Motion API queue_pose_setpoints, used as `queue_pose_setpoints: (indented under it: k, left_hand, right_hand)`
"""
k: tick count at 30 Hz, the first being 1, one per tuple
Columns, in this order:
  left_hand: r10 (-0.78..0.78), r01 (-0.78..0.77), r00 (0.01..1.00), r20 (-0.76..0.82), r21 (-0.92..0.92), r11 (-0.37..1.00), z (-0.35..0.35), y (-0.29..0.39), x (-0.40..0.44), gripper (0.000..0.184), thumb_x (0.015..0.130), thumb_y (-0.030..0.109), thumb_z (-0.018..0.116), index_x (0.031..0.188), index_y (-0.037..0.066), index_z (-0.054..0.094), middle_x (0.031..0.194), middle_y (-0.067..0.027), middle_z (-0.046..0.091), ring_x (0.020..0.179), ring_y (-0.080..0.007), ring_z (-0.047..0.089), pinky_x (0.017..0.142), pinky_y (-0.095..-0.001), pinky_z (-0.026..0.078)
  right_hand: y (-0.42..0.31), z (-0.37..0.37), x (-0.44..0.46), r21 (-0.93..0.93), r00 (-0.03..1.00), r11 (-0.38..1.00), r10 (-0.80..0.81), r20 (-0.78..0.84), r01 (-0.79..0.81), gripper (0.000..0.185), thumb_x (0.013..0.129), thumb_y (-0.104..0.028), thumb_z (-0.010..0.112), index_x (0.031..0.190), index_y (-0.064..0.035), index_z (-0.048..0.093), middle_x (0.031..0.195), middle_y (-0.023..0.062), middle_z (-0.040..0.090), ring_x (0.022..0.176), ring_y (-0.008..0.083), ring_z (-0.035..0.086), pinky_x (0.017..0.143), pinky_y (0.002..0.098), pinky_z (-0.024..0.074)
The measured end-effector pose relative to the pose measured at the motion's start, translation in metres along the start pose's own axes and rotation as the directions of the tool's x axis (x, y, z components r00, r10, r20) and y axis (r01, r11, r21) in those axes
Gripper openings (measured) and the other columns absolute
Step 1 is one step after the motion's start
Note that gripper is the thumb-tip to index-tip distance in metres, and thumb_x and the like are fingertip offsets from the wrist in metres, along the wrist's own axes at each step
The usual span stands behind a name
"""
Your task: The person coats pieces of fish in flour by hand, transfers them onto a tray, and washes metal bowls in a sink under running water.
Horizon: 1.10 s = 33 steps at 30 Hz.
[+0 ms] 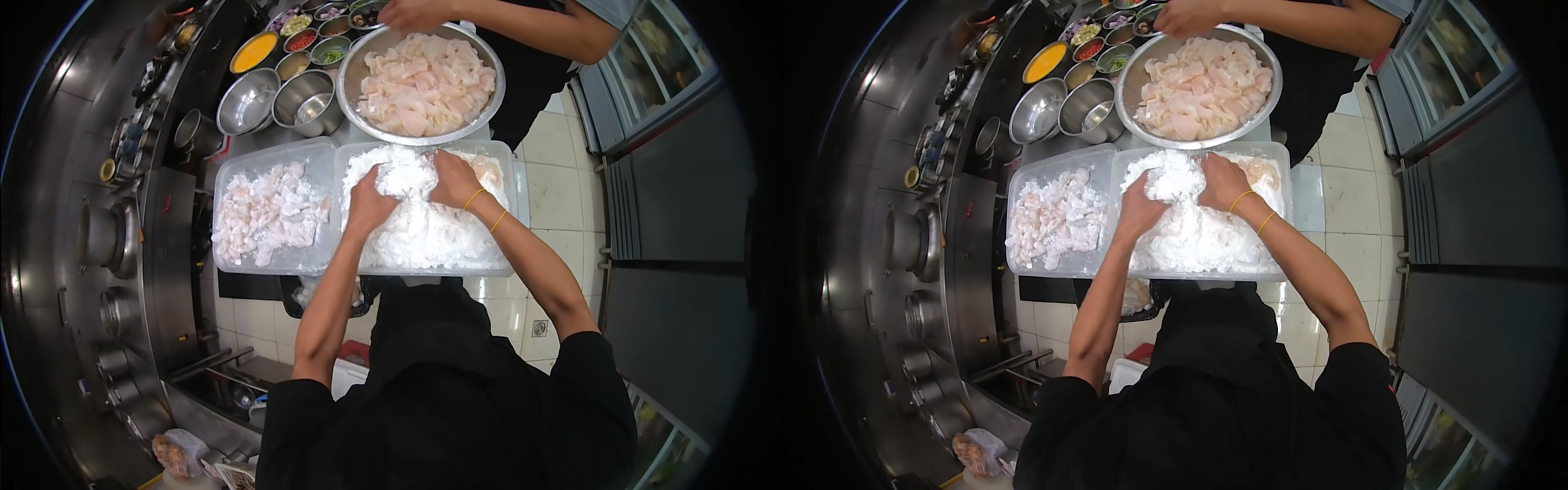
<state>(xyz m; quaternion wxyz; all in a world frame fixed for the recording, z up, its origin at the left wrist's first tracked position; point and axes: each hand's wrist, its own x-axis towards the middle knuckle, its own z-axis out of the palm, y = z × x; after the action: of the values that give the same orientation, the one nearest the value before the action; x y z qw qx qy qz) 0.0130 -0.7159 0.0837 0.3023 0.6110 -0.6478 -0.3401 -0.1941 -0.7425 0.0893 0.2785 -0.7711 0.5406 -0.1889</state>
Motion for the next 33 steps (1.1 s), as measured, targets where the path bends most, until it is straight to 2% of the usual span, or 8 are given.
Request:
queue_pose_setpoints:
  k: [3, 4, 7, 10, 18, 26, 29, 33]
  left_hand:
    - [-0.057, 0.067, 0.997, 0.049, -0.238, 0.969, -0.023, 0.017, -0.013, 0.062, 0.069, 0.001, 0.071, 0.128, -0.006, 0.053, 0.114, -0.0153, 0.067, 0.107, -0.0259, 0.063, 0.093, -0.0323, 0.047]
    - [-0.064, 0.071, 0.997, 0.050, -0.169, 0.983, -0.027, 0.011, -0.018, 0.064, 0.069, 0.004, 0.071, 0.130, -0.004, 0.052, 0.115, -0.0184, 0.066, 0.109, -0.0274, 0.063, 0.094, -0.0331, 0.047]
    - [-0.048, 0.045, 0.998, 0.049, 0.064, 0.997, -0.024, -0.010, -0.028, 0.072, 0.067, 0.010, 0.070, 0.135, 0.001, 0.048, 0.125, -0.0268, 0.058, 0.121, -0.0333, 0.056, 0.100, -0.0369, 0.044]
    - [-0.108, 0.051, 0.992, 0.063, 0.584, 0.810, -0.002, 0.011, -0.030, 0.075, 0.067, 0.011, 0.070, 0.136, -0.003, 0.045, 0.128, -0.0285, 0.054, 0.125, -0.0379, 0.050, 0.104, -0.0385, 0.041]
    - [-0.121, 0.111, 0.992, -0.047, -0.178, 0.978, -0.003, 0.006, -0.007, 0.061, 0.067, 0.013, 0.077, 0.122, -0.006, 0.058, 0.111, -0.0227, 0.067, 0.104, -0.0276, 0.065, 0.091, -0.0333, 0.049]
    - [-0.120, 0.117, 0.992, -0.049, -0.072, 0.991, -0.024, -0.021, -0.019, 0.061, 0.067, 0.009, 0.070, 0.124, -0.009, 0.055, 0.112, -0.0242, 0.066, 0.106, -0.0315, 0.064, 0.091, -0.0344, 0.049]
    - [-0.028, 0.029, 1.000, -0.012, 0.193, 0.981, -0.021, -0.004, -0.032, 0.075, 0.065, 0.012, 0.069, 0.135, -0.005, 0.046, 0.119, -0.0284, 0.061, 0.114, -0.0368, 0.059, 0.094, -0.0386, 0.048]
    - [-0.254, 0.153, 0.964, 0.081, 0.612, 0.776, -0.002, 0.034, -0.031, 0.088, 0.064, 0.016, 0.070, 0.145, 0.005, 0.036, 0.124, -0.0344, 0.054, 0.118, -0.0424, 0.054, 0.097, -0.0409, 0.047]
  right_hand:
    - [0.007, -0.012, -0.004, 0.060, 0.998, 0.996, 0.060, -0.009, -0.059, 0.044, 0.059, -0.014, 0.071, 0.100, 0.0008, 0.064, 0.098, 0.0287, 0.064, 0.100, 0.0424, 0.061, 0.089, 0.0467, 0.0497]
    - [0.010, -0.019, -0.005, 0.044, 0.996, 0.995, 0.087, -0.015, -0.086, 0.040, 0.059, -0.014, 0.070, 0.096, 0.0016, 0.065, 0.094, 0.0295, 0.065, 0.098, 0.0426, 0.062, 0.089, 0.0470, 0.0494]
    - [0.016, -0.023, -0.021, -0.234, 0.986, 0.967, 0.132, 0.103, -0.105, 0.072, 0.059, -0.019, 0.076, 0.126, -0.0060, 0.054, 0.131, 0.0307, 0.047, 0.115, 0.0460, 0.052, 0.093, 0.0479, 0.0483]
    - [0.017, -0.004, -0.021, -0.326, 0.963, 0.939, 0.185, 0.197, -0.113, 0.093, 0.058, -0.022, 0.080, 0.142, -0.0152, 0.040, 0.148, 0.0263, 0.027, 0.124, 0.0487, 0.043, 0.096, 0.0483, 0.0477]
    - [-0.001, -0.009, -0.009, 0.251, 0.999, 0.968, 0.019, 0.036, -0.027, 0.065, 0.059, -0.022, 0.080, 0.116, -0.0005, 0.060, 0.103, 0.0241, 0.065, 0.108, 0.0401, 0.058, 0.094, 0.0427, 0.0482]
    - [0.032, -0.038, -0.012, 0.058, 0.985, 0.991, 0.111, 0.132, -0.119, 0.040, 0.063, -0.012, 0.064, 0.099, 0.0066, 0.062, 0.105, 0.0268, 0.064, 0.109, 0.0399, 0.058, 0.094, 0.0425, 0.0472]
    - [0.032, -0.040, -0.016, -0.006, 0.952, 0.989, 0.145, 0.269, -0.149, 0.049, 0.064, -0.012, 0.068, 0.110, 0.0025, 0.061, 0.121, 0.0261, 0.058, 0.116, 0.0397, 0.055, 0.094, 0.0406, 0.0478]
    - [-0.001, 0.002, -0.029, -0.192, 0.982, 0.963, -0.189, 0.025, 0.190, 0.063, 0.064, -0.011, 0.073, 0.125, -0.0113, 0.056, 0.131, 0.0214, 0.048, 0.115, 0.0398, 0.053, 0.088, 0.0424, 0.0505]
